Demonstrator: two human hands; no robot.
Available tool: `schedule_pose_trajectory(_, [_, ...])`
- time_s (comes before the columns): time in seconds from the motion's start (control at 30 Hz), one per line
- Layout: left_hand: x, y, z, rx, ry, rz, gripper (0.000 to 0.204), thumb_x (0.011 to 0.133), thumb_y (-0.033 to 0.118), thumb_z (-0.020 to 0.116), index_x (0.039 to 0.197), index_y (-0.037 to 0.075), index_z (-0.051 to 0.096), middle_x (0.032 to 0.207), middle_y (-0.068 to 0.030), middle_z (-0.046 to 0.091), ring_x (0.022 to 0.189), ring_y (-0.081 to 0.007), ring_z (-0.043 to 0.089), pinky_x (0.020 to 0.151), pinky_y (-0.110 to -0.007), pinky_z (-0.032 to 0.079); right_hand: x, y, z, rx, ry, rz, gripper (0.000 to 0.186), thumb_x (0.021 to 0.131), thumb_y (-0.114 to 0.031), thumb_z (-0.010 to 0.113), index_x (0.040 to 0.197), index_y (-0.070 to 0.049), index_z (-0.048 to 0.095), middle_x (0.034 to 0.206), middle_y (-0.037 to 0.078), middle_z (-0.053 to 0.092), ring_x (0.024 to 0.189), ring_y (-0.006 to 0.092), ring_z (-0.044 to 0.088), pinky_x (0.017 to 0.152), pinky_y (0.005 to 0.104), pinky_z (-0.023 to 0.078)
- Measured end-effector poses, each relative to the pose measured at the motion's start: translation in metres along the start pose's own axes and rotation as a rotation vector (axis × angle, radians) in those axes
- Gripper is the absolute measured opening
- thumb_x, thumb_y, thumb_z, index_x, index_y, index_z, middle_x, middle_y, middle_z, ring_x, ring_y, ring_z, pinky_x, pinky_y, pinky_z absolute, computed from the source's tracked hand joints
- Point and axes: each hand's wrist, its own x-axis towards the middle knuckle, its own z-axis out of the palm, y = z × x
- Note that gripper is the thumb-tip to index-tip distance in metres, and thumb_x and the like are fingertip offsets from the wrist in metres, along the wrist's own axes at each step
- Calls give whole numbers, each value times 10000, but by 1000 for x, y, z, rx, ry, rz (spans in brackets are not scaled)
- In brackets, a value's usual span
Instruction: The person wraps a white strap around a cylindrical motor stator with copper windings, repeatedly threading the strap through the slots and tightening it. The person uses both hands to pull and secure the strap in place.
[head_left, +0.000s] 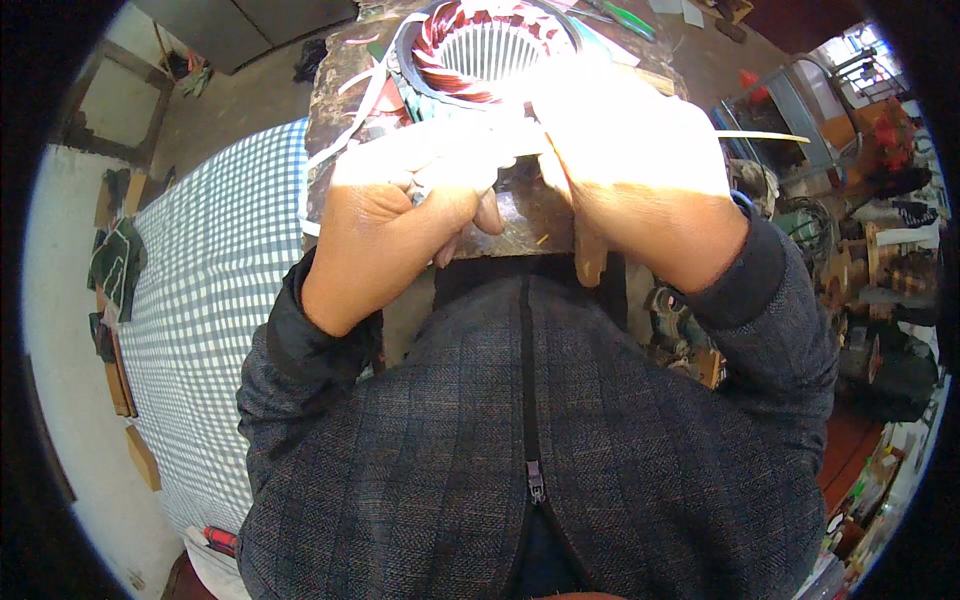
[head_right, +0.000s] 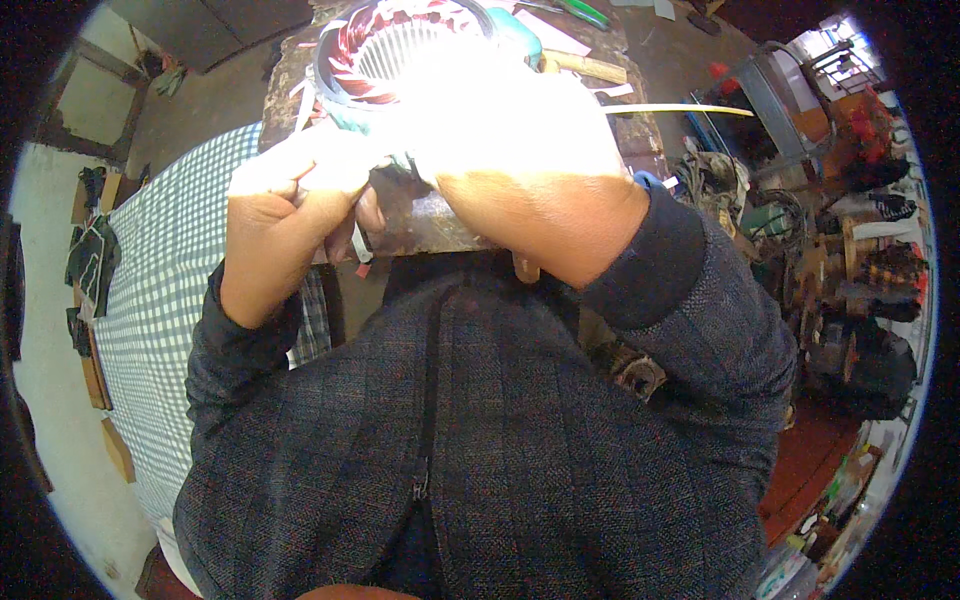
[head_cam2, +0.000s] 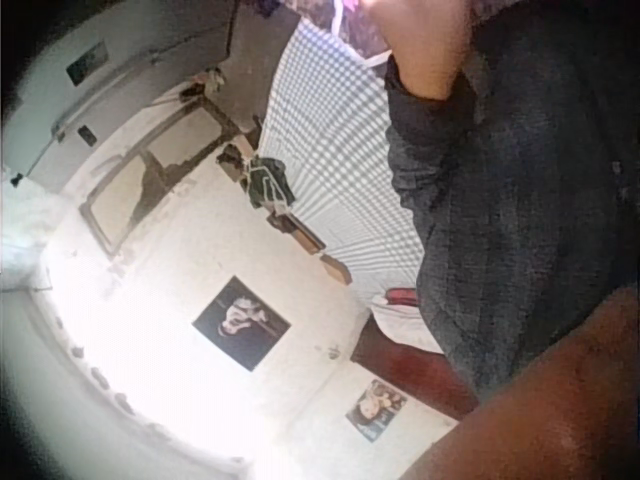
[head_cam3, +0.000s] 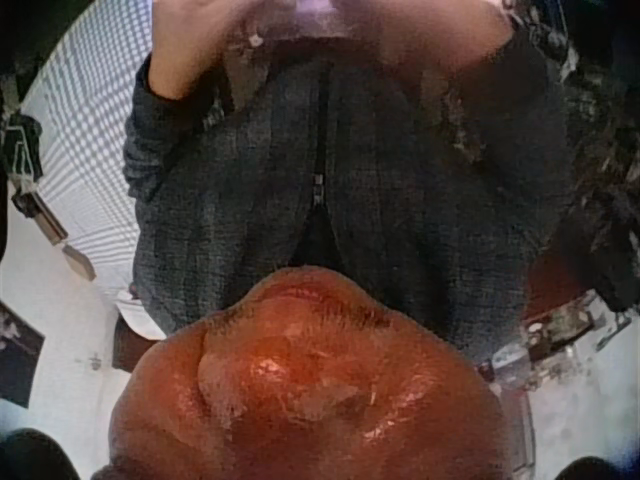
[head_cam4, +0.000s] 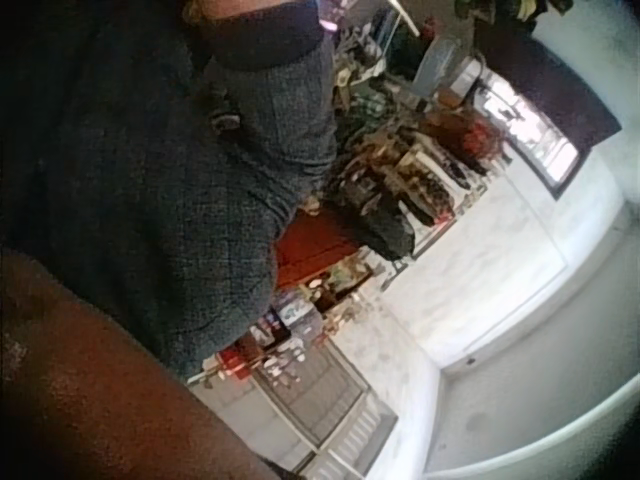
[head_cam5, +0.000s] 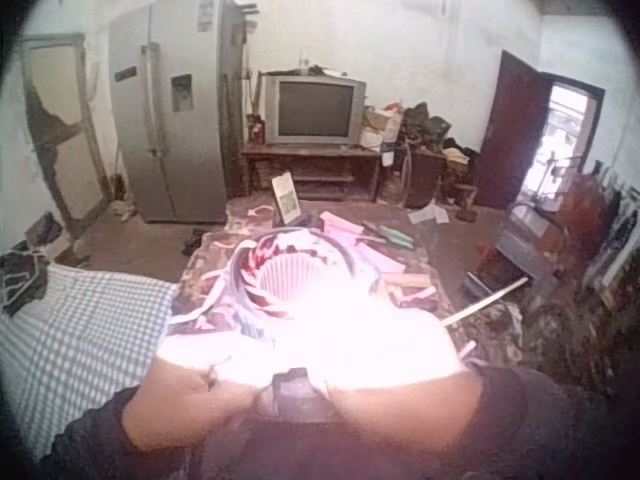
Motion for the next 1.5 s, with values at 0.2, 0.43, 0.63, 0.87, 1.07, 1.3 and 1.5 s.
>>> schedule_pose_trajectory(0.2, [2, -2, -4, -30, -46, -18, 124, 946, 46, 639, 876, -19, 718, 718, -36, 695, 523, -56, 556, 485, -205, 430, -3, 6, 3, -27, -39, -11, 415, 916, -213, 676, 1305, -71, 655, 1138, 159, 714, 1016, 323, 699, 872, 390, 568])
schedule_pose_trajectory(0.43, [13, -16, -11, 392, -1, 355, 106, 984, 45, 618, 987, -16, 705, 749, -31, 706, 566, -45, 576, 505, -203, 437, 6, 10, -8, 431, -292, 115, 396, 955, -187, 658, 1343, -108, 643, 1098, 178, 708, 907, 350, 700, 815, 418, 570])
schedule_pose_trajectory(0.63, [20, -20, -15, 247, 87, 232, 112, 989, 46, 619, 999, -12, 714, 756, -29, 704, 577, -58, 589, 519, -212, 455, 21, 27, 6, 289, 43, -139, 354, 956, -145, 658, 1303, -75, 664, 1138, 183, 711, 978, 355, 682, 849, 414, 563])
schedule_pose_trajectory(0.87, [0, -18, 7, 454, 32, 365, 151, 906, 66, 731, 1037, 1, 697, 836, -138, 721, 698, -265, 705, 613, -355, 542, 69, 72, 40, 666, -7, -188, 221, 1002, -230, 589, 1037, -42, 700, 934, 97, 715, 888, 238, 685, 806, 374, 544])
schedule_pose_trajectory(1.07, [-21, -26, 11, 487, -141, 510, 284, 859, 93, 797, 1096, 10, 663, 825, -152, 708, 703, -328, 711, 614, -398, 559, 95, 78, 82, 875, -172, -56, 242, 1012, -240, 562, 1034, -41, 699, 924, 97, 718, 883, 233, 692, 806, 377, 548])
schedule_pose_trajectory(1.3, [-17, -31, 5, 449, -210, 557, 338, 843, 82, 802, 1139, 9, 656, 813, -135, 707, 681, -311, 708, 593, -390, 556, 87, 76, 105, 681, -71, -8, 261, 1024, -244, 539, 1072, -33, 684, 972, 111, 710, 921, 243, 687, 846, 389, 539])
schedule_pose_trajectory(1.5, [-11, -32, 6, 402, -160, 567, 335, 844, 73, 798, 1141, 13, 654, 793, -131, 695, 679, -311, 700, 594, -396, 550, 85, 68, 116, 448, 3, 39, 279, 1034, -248, 520, 1106, -25, 671, 1014, 123, 704, 953, 252, 682, 879, 398, 532])
